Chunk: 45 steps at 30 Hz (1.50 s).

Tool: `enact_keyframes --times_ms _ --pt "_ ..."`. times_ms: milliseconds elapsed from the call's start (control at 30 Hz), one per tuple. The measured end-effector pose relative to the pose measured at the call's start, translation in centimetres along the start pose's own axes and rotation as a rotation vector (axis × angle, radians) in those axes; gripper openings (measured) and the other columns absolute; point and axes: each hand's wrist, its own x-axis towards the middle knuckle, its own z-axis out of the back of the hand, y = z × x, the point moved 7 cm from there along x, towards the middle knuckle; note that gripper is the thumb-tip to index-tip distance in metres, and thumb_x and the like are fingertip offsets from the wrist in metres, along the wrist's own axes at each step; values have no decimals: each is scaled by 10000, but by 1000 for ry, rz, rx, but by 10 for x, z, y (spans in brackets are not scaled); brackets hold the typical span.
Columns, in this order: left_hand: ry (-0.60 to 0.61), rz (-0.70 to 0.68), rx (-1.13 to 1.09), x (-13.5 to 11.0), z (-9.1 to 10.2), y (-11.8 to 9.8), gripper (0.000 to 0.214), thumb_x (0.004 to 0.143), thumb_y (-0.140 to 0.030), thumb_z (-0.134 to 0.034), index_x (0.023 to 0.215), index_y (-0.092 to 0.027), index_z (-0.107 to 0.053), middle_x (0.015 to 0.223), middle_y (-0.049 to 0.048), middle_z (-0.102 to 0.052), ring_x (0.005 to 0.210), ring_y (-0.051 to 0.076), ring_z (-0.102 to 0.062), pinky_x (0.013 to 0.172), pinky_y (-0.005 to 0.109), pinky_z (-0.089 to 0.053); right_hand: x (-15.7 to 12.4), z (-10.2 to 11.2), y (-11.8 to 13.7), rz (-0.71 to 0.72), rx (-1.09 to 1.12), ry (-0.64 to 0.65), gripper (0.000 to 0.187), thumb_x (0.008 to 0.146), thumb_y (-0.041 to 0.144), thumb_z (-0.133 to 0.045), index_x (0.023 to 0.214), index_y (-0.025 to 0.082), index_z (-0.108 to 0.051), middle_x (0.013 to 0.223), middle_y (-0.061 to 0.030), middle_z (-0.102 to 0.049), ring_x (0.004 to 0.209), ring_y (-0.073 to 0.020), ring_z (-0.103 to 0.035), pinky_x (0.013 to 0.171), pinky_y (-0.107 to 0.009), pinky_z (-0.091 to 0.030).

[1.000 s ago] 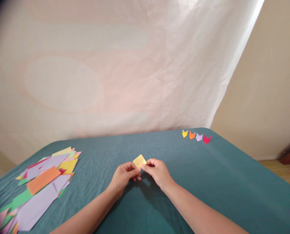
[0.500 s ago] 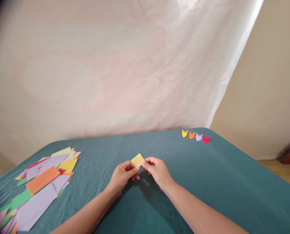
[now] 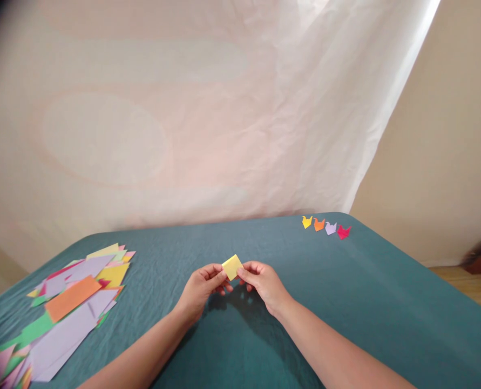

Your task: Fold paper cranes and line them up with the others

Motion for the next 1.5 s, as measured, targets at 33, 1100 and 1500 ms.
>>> enact_keyframes --times_ms 33,1100,1500 --pt "1 6 4 0 -1 1 257 780 -371 -625 847 -124 -597 742 56 -671 607 136 -634 523 207 -451 0 0 1 4 -15 -4 334 719 458 -688 831 144 -674 682 -15 -618 564 -103 -493 516 -212 -355" --pt "-102 -14 83 -3 2 1 274 750 -412 -654 782 -140 -645 690 40 -675 605 146 -630 575 242 -504 -19 -20 37 333 -550 -47 163 809 315 -575 929 220 -634 852 -27 -655 753 -167 -587 617 -246 -413" --pt "-35 68 -9 -1 -1 7 310 726 -424 -678 812 -135 -604 717 70 -690 629 171 -664 584 255 -505 -11 -12 25 235 -360 1 306 821 461 -573 991 221 -657 874 -34 -663 691 -156 -574 598 -247 -431"
